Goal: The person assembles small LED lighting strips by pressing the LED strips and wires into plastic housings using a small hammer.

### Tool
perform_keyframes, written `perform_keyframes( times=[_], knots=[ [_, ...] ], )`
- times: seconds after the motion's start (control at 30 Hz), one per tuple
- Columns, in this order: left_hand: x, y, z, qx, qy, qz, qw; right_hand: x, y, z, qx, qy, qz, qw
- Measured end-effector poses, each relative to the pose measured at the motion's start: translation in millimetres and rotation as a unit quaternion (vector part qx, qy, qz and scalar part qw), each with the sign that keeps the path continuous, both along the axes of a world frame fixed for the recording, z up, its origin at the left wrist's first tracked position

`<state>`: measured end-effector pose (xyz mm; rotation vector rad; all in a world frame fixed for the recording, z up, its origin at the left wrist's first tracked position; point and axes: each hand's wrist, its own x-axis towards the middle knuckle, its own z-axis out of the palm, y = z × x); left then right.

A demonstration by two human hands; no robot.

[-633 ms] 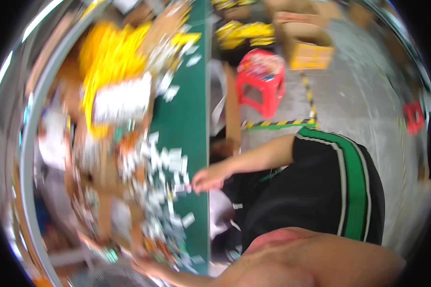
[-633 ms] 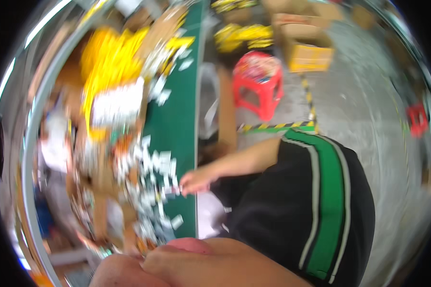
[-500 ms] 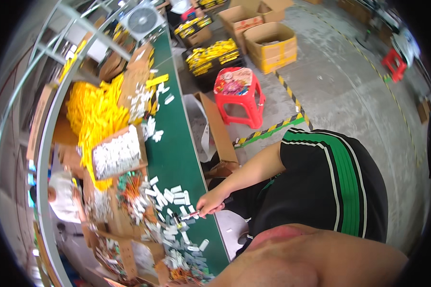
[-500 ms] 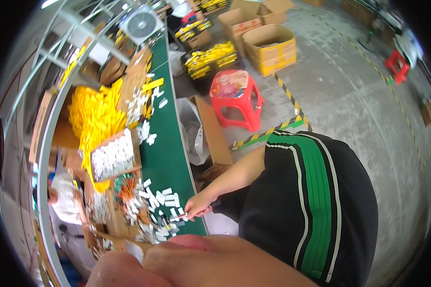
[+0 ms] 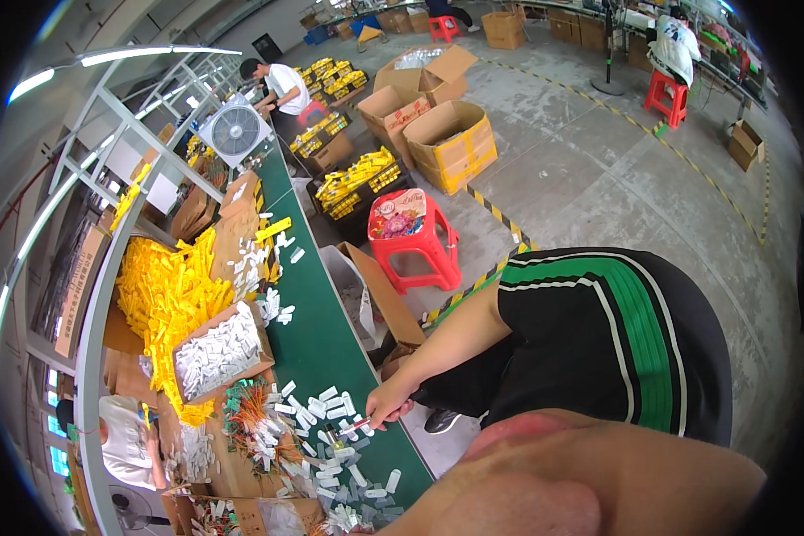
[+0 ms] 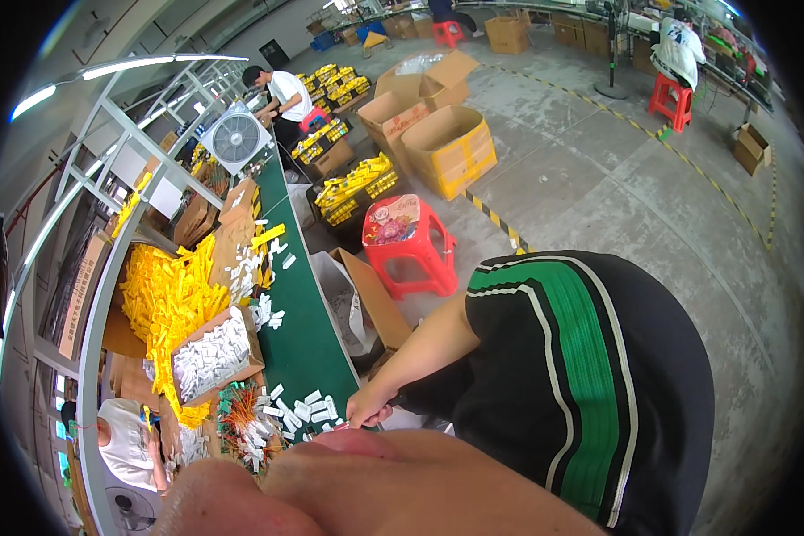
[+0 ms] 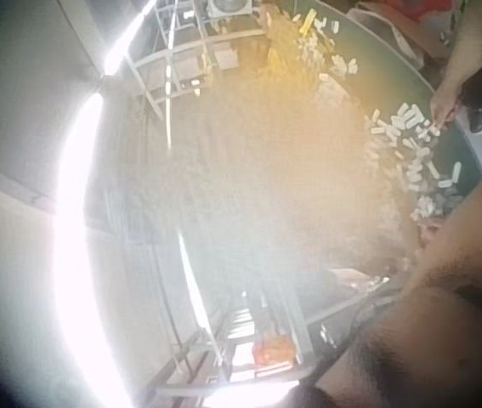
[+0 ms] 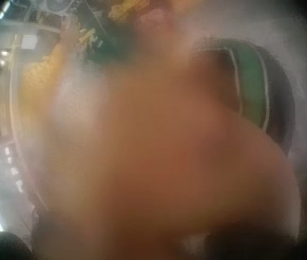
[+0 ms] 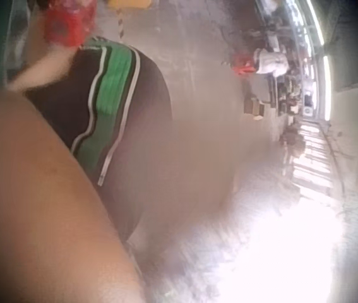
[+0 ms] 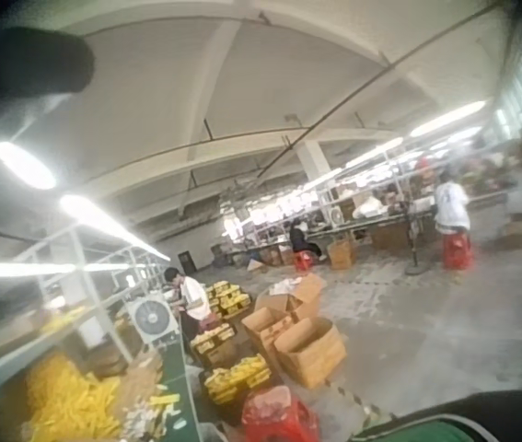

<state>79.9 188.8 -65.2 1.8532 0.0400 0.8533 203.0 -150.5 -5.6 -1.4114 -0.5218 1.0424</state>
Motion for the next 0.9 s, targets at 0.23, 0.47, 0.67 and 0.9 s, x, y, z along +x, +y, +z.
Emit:
perform_keyframes(
  times=[0.23, 0.47, 0.67, 0.9],
  knots=[
    [-72, -27, 29, -0.014, -0.001, 0.104, 0.994, -2, 2, 0, -0.032, 0.016, 0.025, 0.999],
    [-76, -33, 50, -0.253, 0.088, 0.047, 0.962, 3, -4, -1, -0.044, 0.006, 0.033, 0.998],
    [-61, -45, 119, -0.190, 0.079, 0.157, 0.966, 13, -14, 4, -0.021, 0.074, 0.019, 0.997],
    [-56, -36, 212, -0.201, -0.074, 0.092, 0.973, 14, -14, 14, -0.030, 0.057, 0.066, 0.996]
  ],
)
